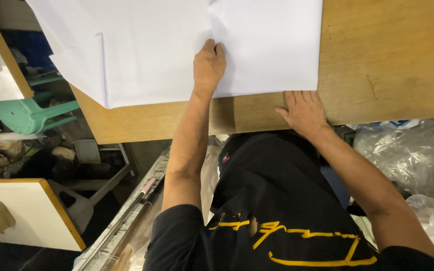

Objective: The person uses scissors to cut a piece of white fabric on a wooden table. They then smooth the fabric and place a brown paper pattern on top of it, securing the pattern with a padlock.

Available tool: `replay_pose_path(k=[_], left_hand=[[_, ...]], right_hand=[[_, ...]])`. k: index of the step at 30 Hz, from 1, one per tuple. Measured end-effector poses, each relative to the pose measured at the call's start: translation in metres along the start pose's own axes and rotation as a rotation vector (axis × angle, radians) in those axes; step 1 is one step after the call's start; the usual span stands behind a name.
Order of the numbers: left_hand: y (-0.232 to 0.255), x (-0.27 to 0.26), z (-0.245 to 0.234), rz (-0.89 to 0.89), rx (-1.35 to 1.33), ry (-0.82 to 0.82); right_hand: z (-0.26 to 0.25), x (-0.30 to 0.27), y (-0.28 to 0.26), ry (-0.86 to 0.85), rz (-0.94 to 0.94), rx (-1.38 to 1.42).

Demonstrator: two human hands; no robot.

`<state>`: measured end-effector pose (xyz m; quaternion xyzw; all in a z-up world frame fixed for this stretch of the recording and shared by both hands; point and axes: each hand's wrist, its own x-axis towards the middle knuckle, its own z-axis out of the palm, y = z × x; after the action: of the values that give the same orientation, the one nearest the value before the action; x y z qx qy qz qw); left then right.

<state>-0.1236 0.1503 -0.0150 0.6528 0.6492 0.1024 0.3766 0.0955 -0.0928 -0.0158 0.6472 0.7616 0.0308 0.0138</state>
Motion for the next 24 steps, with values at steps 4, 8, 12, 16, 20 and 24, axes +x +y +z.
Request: replay_pose_path(k=[4, 8, 12, 16, 20, 24], left_hand=[[0.006, 0.010, 0.002, 0.024, 0.297, 0.112], [0.002, 0.048, 0.007, 0.377, 0.658, 0.238], [-0.002, 0.080, 0.014, 0.339, 0.693, 0.178], [-0.007, 0.106, 0.018, 0.368, 0.590, 0.294], [0.021, 0.116, -0.003, -0.003, 0.292, 0.085], [0.055, 0.098, -0.036, -0.178, 0.192, -0.028]], right_hand=[[0.001, -0.001, -0.001, -0.018, 0.014, -0.014], [0.009, -0.004, -0.003, -0.061, 0.020, -0.057], [0.008, -0.004, -0.003, -0.054, 0.033, -0.053], [0.008, -0.003, -0.004, -0.090, 0.029, -0.048], [0.005, -0.002, -0.004, -0.026, 0.027, -0.035], [0.000, 0.002, -0.002, 0.007, 0.016, -0.008]])
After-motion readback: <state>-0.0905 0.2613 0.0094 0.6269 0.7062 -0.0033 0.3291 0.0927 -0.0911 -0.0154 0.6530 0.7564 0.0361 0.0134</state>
